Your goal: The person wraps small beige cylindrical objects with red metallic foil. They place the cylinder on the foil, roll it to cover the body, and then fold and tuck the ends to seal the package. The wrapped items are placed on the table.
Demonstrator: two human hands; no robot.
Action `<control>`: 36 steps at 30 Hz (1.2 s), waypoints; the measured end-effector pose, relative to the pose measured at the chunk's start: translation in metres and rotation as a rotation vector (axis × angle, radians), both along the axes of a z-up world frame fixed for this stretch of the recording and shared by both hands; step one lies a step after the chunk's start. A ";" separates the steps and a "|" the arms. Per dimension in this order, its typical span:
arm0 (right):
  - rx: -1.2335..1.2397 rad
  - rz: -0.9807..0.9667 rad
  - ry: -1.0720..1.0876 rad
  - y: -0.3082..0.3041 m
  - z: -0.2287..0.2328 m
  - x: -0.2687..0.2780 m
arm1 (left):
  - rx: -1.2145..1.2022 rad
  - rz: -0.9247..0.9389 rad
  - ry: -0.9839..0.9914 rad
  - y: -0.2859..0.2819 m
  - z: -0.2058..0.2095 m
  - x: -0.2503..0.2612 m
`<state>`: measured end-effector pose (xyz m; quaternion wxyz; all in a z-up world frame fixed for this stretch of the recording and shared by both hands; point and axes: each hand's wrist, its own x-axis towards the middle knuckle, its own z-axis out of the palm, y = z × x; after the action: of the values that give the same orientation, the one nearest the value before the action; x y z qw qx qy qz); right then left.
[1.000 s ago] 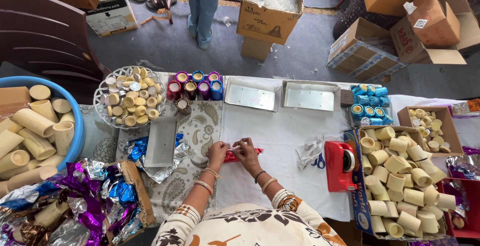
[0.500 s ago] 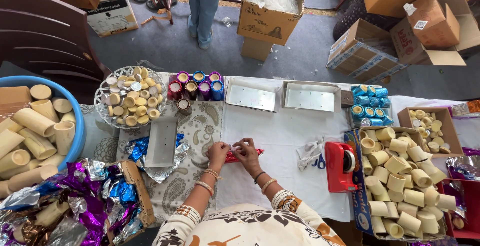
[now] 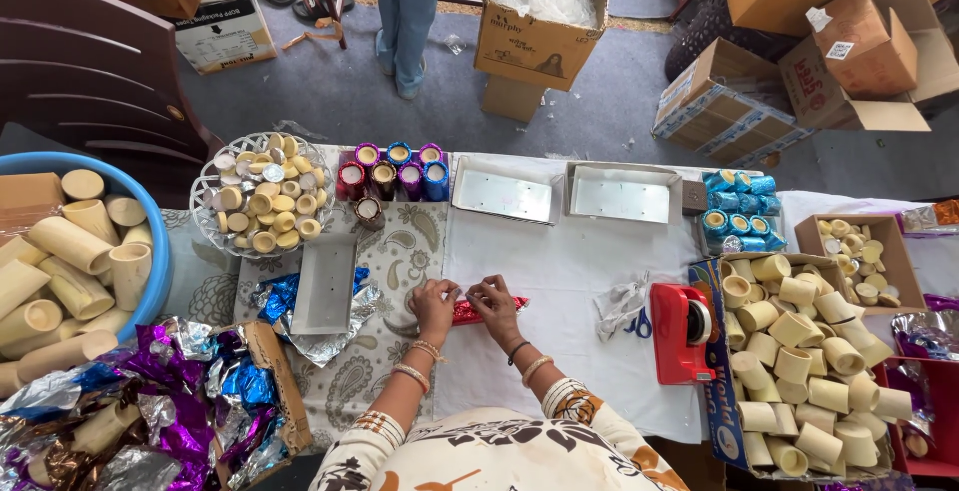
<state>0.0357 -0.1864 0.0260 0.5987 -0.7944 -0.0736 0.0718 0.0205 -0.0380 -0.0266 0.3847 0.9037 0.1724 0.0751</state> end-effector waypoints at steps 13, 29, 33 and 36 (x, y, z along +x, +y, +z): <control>0.087 -0.062 0.125 0.004 0.004 0.001 | -0.050 -0.085 -0.069 0.017 0.003 0.003; -0.255 -0.258 -0.071 -0.010 -0.004 -0.024 | -0.020 -0.344 -0.193 0.011 0.074 -0.008; -0.190 -0.280 -0.113 -0.027 -0.033 -0.017 | 0.117 -0.627 -0.259 0.006 0.084 -0.012; 0.051 -0.335 0.158 -0.044 -0.040 -0.011 | 0.161 -0.674 -0.230 0.011 0.065 -0.007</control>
<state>0.0247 -0.2305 -0.0145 0.6262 -0.7719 0.1051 0.0313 0.0136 -0.0271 0.0382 0.3324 0.9228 -0.1859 0.0587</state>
